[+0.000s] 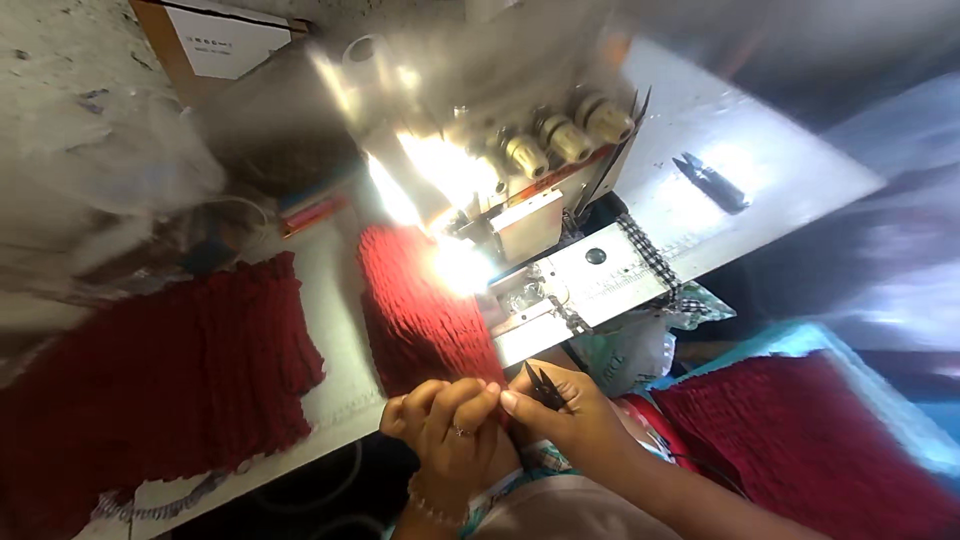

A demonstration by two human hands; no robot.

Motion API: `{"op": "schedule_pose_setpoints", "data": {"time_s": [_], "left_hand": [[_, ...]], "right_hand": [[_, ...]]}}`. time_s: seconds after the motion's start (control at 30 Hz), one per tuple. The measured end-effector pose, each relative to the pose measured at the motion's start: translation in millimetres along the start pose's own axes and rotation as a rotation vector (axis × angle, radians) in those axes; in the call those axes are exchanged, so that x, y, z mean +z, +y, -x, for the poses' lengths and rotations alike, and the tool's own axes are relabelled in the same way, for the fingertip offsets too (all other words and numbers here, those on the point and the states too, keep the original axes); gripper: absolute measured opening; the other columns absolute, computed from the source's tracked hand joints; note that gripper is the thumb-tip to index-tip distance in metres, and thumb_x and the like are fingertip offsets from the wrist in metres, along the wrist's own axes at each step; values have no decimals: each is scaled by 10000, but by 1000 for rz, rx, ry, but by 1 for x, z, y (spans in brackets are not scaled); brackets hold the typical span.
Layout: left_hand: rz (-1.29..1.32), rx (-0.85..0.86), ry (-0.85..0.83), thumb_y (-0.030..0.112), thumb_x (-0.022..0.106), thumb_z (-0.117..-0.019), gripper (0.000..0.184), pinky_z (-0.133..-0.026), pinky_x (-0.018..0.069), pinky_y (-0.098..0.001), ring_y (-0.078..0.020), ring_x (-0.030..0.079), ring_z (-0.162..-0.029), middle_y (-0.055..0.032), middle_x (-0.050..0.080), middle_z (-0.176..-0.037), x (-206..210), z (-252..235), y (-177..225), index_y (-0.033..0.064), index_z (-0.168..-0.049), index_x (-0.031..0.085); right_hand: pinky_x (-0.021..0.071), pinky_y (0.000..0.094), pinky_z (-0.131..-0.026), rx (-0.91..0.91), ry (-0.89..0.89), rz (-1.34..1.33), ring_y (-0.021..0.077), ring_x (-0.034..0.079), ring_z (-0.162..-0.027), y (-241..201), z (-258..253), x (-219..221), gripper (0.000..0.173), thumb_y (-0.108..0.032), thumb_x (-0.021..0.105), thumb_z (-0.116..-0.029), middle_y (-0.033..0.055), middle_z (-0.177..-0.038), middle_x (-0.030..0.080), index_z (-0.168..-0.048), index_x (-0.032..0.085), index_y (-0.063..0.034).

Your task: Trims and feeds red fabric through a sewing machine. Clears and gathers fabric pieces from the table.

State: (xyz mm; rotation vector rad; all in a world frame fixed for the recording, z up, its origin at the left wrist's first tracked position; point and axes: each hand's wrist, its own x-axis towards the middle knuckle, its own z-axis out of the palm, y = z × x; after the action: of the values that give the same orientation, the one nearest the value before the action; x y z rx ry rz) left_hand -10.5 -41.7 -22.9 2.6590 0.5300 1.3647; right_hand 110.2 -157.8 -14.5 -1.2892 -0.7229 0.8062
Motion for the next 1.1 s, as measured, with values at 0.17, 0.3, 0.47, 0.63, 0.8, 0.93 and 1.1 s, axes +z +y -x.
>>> {"op": "schedule_pose_setpoints", "data": {"time_s": [0.17,0.3,0.47,0.63,0.8,0.93,1.1], "left_hand": [[24,-7,24,300,563,-1000,78,-1026,257,-310,-54,512,-1040,132,618,-980,2,2,-4,281,-991,638],[24,-7,11,285,563,-1000,72,-1028,252,-312,-43,507,-1046,133,614,-986,2,-1,-2,291,-996,634],[20,11,-1,279,556,-1006,81,-1033,244,-311,-50,502,-1060,132,611,-999,1,-4,-2,288,-1006,636],[5,44,-4,297,542,-1015,87,-1037,241,-310,-46,501,-1048,132,605,-990,-4,-13,-2,288,-992,626],[22,15,-54,294,563,-1008,102,-1044,235,-327,-53,512,-1057,128,630,-989,14,12,-14,290,-979,660],[9,17,-55,292,552,-1014,107,-1036,242,-318,-49,511,-1046,127,624,-982,12,11,-14,288,-967,648],[16,9,-80,284,532,-1024,112,-1038,241,-309,-44,511,-1051,126,625,-990,10,13,-11,275,-957,621]], "right_hand": [[408,86,-527,-82,123,68,-103,508,-618,-14,-37,-6,171,-228,703,-930,-90,-936,715,-1031,729,-93],[437,86,-563,-37,175,125,-98,529,-606,-23,-64,1,215,-266,759,-894,-114,-828,705,-1033,759,-103],[457,94,-562,95,167,-42,-73,555,-595,-31,-68,12,133,-140,799,-853,-86,-765,696,-966,765,-78],[393,145,-433,360,212,-482,3,464,-462,-42,-67,18,43,14,750,-882,17,-698,665,-910,735,-14],[469,136,-521,280,241,-316,-14,560,-554,-18,-60,13,182,-9,793,-838,-32,-740,700,-1016,750,-12],[479,117,-546,225,164,-105,-52,571,-594,-11,-42,8,178,-146,800,-841,-63,-856,728,-1002,766,-77],[489,108,-572,200,157,-56,-60,584,-607,1,-19,5,135,-187,802,-856,-81,-806,727,-955,783,-97]]}}
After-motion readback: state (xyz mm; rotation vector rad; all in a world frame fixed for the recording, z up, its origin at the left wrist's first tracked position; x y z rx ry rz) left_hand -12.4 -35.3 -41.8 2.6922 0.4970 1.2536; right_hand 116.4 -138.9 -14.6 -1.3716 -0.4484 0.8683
